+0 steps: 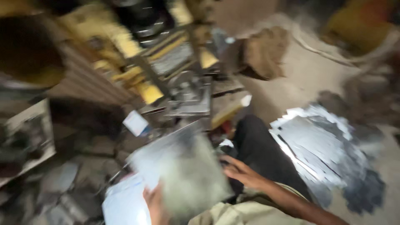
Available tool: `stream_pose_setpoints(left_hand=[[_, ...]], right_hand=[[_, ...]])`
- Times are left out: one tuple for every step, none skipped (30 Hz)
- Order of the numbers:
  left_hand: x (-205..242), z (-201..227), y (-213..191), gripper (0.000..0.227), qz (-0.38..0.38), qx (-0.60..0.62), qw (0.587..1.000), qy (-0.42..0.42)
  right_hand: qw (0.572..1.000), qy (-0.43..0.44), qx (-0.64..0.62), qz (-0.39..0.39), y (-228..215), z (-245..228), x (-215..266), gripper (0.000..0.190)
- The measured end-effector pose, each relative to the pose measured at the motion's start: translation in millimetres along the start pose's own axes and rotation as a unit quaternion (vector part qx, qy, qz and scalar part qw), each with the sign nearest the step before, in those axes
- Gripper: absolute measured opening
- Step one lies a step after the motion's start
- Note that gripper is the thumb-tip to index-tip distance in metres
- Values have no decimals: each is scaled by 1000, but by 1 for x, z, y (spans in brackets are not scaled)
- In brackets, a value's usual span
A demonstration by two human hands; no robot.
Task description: The person repeatedly picks up rectangular metal sheets from a stack on the left and places them into a hydraulic press machine. They operate the press to process each sheet and then move the finished pieces to a pile on the right. The task is performed continuously in a repetitive cycle.
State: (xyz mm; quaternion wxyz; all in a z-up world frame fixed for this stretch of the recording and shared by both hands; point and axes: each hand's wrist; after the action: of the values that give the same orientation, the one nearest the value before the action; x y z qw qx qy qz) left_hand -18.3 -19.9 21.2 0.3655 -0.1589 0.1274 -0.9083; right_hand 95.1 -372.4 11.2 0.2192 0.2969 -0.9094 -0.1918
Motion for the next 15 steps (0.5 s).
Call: stream_pose_setpoints(left_hand=[[-4, 26, 26, 35, -53, 69, 996, -8], [-5, 55, 50, 33, -102, 130, 986, -19], [-2, 84, 74, 42, -146, 188, 970, -42], [-4, 114, 88, 47, -187, 209, 960, -6], [-5, 140, 93, 52, -227, 229, 946, 30], [0, 162, 95, 58, -206, 162, 960, 97], [9, 179, 92, 65, -182, 92, 965, 162], [20, 193, 86, 73, -161, 19, 961, 224], [30, 203, 80, 66, -118, 1, 953, 279], [39, 211, 74, 60, -77, -18, 940, 332], [44, 218, 71, 55, -34, -37, 922, 384], [52, 222, 68, 51, -44, -45, 918, 391], [64, 224, 66, 48, -54, -53, 914, 397], [70, 227, 66, 44, -63, -61, 910, 404], [73, 230, 67, 48, -88, -90, 892, 435]], right_hand=[[999, 4, 23, 24, -3, 15, -4, 57], [997, -29, 49, 57, -7, 25, 0, 49], [991, -61, 74, 90, -6, 29, -2, 45], [991, -57, 32, 118, -7, 25, -4, 47], [988, -52, -10, 146, -9, 13, 0, 50], [981, -48, -52, 178, -5, 1, 4, 53], [979, -68, -61, 184, 3, -9, 2, 52], [975, -88, -72, 193, 12, -19, 3, 51], [970, -107, -83, 202, 20, -29, 3, 49], [968, -101, -85, 213, 29, -38, 0, 48], [966, -94, -87, 223, 36, -47, -8, 47], [964, -88, -89, 235, 43, -58, -16, 46], [964, -96, -91, 229, 50, -68, -25, 44], [965, -104, -92, 222, 56, -79, -37, 42], [966, -112, -94, 215, 58, -91, -46, 40]])
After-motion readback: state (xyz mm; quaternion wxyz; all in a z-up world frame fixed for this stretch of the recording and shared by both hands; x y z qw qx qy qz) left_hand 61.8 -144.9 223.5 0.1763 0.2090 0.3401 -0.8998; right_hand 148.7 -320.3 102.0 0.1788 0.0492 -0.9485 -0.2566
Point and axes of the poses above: each hand's wrist, its own x-axis away from the middle knuckle, its own y-axis out of the palm, z = x × y, and after that the axes turned 6 degrees about -x, right-handed
